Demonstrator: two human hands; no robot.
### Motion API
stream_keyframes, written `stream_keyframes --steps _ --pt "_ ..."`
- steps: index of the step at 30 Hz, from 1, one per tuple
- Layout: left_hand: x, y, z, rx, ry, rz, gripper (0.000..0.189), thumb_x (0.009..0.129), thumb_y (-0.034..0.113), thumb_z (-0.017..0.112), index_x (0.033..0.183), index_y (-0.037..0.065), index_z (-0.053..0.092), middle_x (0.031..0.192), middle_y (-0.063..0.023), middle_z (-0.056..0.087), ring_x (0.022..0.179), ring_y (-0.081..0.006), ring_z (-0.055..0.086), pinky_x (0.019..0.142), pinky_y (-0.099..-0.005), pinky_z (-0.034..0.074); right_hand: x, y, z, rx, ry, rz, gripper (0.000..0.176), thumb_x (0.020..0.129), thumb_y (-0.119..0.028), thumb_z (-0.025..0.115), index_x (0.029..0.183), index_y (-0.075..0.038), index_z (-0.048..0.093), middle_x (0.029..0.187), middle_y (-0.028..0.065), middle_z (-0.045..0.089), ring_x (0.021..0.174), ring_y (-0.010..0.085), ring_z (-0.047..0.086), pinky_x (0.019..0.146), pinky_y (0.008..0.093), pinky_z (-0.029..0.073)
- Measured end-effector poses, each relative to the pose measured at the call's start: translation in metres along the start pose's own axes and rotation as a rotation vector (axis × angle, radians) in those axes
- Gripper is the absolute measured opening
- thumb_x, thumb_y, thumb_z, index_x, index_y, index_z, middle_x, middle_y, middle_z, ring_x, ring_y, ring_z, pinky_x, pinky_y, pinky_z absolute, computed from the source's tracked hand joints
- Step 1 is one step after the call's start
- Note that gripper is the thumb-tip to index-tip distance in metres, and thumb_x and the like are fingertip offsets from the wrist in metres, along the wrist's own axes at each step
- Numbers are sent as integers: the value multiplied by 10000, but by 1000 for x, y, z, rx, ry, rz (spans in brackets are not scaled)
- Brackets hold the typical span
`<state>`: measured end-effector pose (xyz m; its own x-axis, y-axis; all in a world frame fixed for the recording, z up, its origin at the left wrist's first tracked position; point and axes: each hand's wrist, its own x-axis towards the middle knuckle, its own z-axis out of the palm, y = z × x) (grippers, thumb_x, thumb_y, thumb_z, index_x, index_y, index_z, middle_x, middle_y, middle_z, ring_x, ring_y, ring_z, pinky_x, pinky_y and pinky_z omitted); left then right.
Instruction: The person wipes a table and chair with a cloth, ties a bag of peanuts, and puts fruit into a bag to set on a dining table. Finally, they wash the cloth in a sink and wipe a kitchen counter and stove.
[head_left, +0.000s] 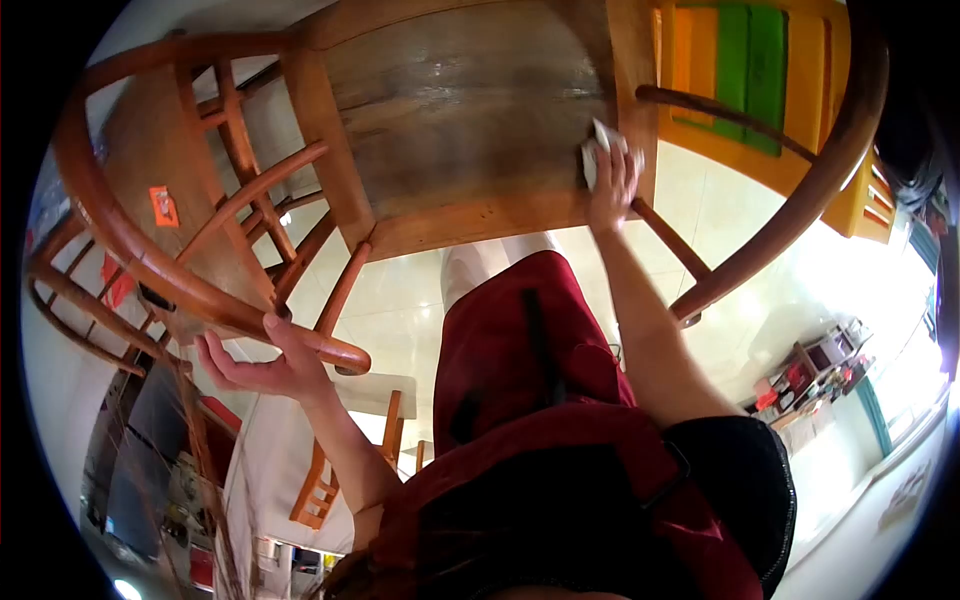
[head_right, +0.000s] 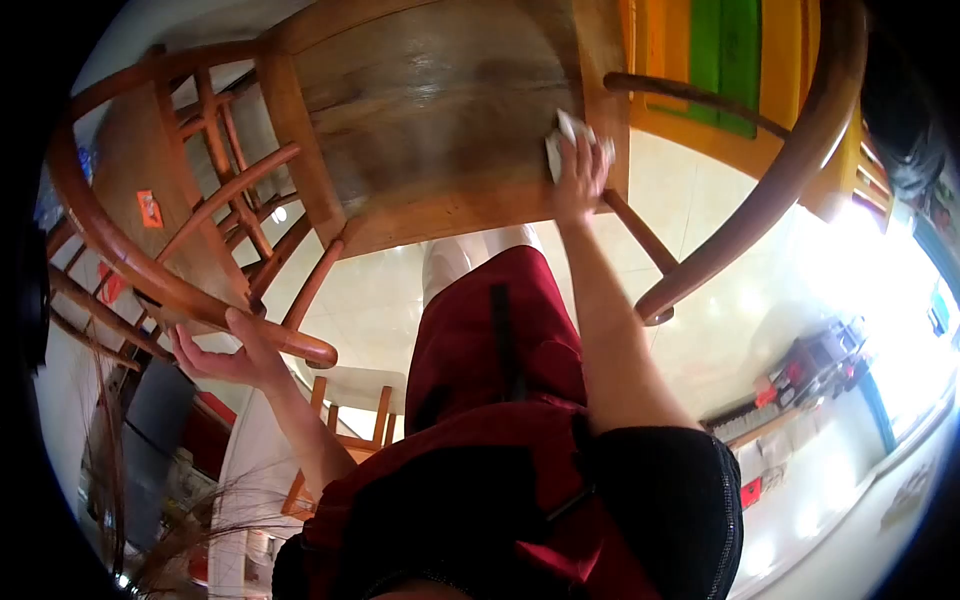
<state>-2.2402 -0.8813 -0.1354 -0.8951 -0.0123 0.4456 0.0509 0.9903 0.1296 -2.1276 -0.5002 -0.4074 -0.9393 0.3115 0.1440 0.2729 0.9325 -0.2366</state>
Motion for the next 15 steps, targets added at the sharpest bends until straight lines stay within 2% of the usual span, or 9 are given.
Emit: stream_keyframes --steps 1,3,5,7,10,11,13,14,15 --pt "-4 -5 -2 -49 -31 -69 579 857 278 585 1284 -27 339 1313 -200 294 1212 -311 322 1005 -423 278 -30 -10 -14 -23 -168 207 472 746 -26 551 1207 -104 484 1298 137 422 1237 390 315 1046 508 237" --pt "-21 -26 -5 -122 -64 -217 607 858 278 579 1308 -30 311 1318 -202 293 1206 -318 322 1013 -420 261 -48 -16 -13 20 -73 298 622 696 -98 676 1259 -87 412 1297 187 389 1212 396 313 1005 506 248" --pt "-36 -44 -6 -212 -12 -412 518 900 190 495 1321 -27 288 1339 -172 303 1239 -291 304 1022 -395 255 -38 -55 -5 18 -39 551 625 730 -89 624 1299 -128 368 1278 200 364 1212 394 289 975 493 276" --pt "-47 -64 -5 -327 107 -602 458 900 122 471 1310 -5 313 1323 -154 338 1205 -264 354 997 -382 290 -32 -109 -19 81 -229 554 527 752 -47 588 1252 -157 461 1279 150 378 1166 367 330 995 479 284" --pt "-42 -97 -12 -196 96 -706 541 850 166 580 1301 -1 333 1277 -160 370 1169 -263 385 979 -377 308 -57 -166 -13 335 -600 -179 406 788 -47 530 1163 -200 560 1289 62 395 1171 364 340 962 496 333" --pt "-37 -113 -11 -154 81 -727 581 827 189 620 1297 -8 342 1267 -166 378 1162 -275 389 979 -381 310 -48 -183 -19 315 -934 -222 413 791 -70 521 1178 -211 557 1264 76 439 1198 344 337 966 468 350" --pt "-22 -160 -9 -116 78 -692 629 793 224 663 1287 -22 362 1257 -183 396 1160 -298 392 984 -393 309 -61 -163 47 517 -985 -181 415 780 -105 536 1186 -188 552 1177 93 514 1111 340 440 956 413 380" --pt "-15 -190 -9 -93 70 -679 653 776 241 684 1281 -29 372 1252 -192 405 1159 -309 394 986 -399 309 -31 -176 21 527 -1050 9 394 788 -150 545 1181 -152 558 1063 107 574 944 302 545 870 365 446" --pt "-7 -224 -1 -108 103 -621 684 741 276 718 1259 -48 409 1255 -217 427 1168 -335 394 994 -412 308 6 -194 -18 707 -1149 348 357 805 -178 537 1159 -143 573 1038 114 589 930 262 559 818 361 463"
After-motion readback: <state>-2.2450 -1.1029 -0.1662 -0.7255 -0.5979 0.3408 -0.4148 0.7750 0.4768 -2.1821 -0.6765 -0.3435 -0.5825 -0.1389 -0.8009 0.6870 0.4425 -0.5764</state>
